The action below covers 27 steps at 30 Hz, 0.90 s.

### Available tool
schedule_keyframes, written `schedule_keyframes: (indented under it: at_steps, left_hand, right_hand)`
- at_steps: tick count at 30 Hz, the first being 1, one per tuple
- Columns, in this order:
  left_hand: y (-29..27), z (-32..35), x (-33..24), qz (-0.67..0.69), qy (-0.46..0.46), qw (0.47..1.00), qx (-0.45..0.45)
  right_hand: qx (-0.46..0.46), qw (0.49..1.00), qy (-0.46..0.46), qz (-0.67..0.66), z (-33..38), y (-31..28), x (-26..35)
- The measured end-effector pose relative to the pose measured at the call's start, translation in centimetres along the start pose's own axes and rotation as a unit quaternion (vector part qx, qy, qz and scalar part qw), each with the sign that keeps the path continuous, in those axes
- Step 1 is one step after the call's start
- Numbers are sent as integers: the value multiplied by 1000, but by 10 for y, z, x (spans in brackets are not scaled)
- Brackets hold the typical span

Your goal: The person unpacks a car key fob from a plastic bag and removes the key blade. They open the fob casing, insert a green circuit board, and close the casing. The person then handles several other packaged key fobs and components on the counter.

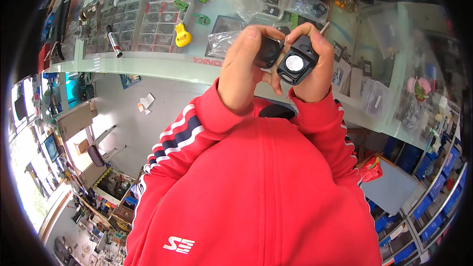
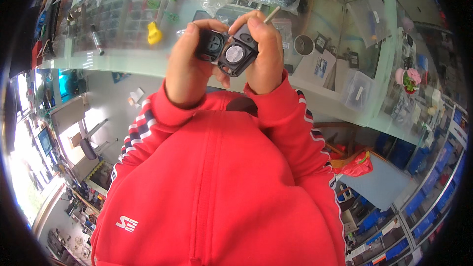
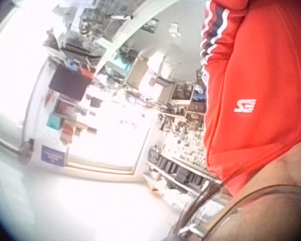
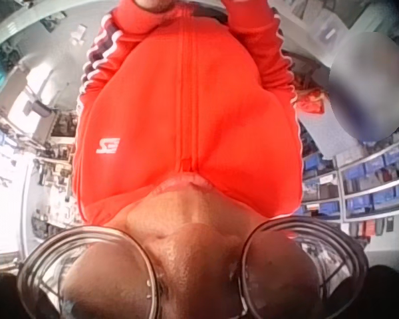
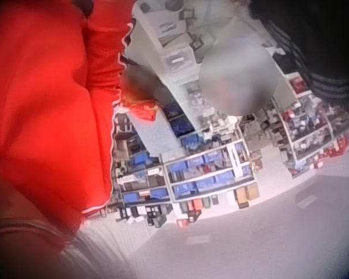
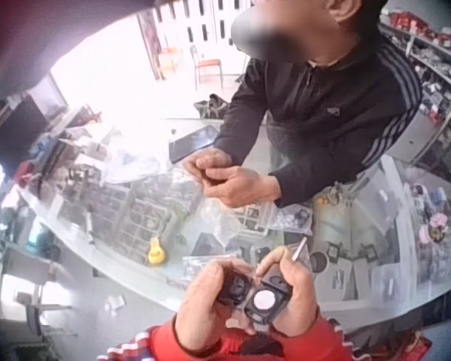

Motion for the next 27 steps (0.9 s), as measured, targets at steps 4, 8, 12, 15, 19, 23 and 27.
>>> schedule_keyframes:
  at_steps: [4, 8, 12, 15, 19, 23, 27]
  left_hand:
    - [5, 0, 7, 31, -45, 997, 46]
    - [5, 1, 4, 24, -63, 996, 64]
    - [5, 1, 11, 66, -115, 986, 98]
    - [7, 1, 21, 155, -172, 963, 139]
    - [12, 5, 22, 253, -203, 924, 204]
    - [5, 2, 20, 236, -196, 930, 204]
    - [-3, -2, 17, 182, -193, 949, 171]
  right_hand:
    - [27, 999, 20, 1, -7, -4, -6]
    - [103, 993, 32, -53, -14, 7, -5]
    - [163, 983, 79, -17, -19, 14, -10]
    - [228, 973, -15, 24, -26, 27, 3]
    - [267, 963, -30, -3, -32, 41, 2]
    - [252, 967, -1, 40, -31, 44, -3]
    - [222, 975, -3, 16, -33, 45, -5]
Point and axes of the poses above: each hand's wrist, its own z-axis away from the middle knuckle, its own y-axis out of the palm, x = y × z, the point moved 9 cm from there along -z, towards the middle knuckle
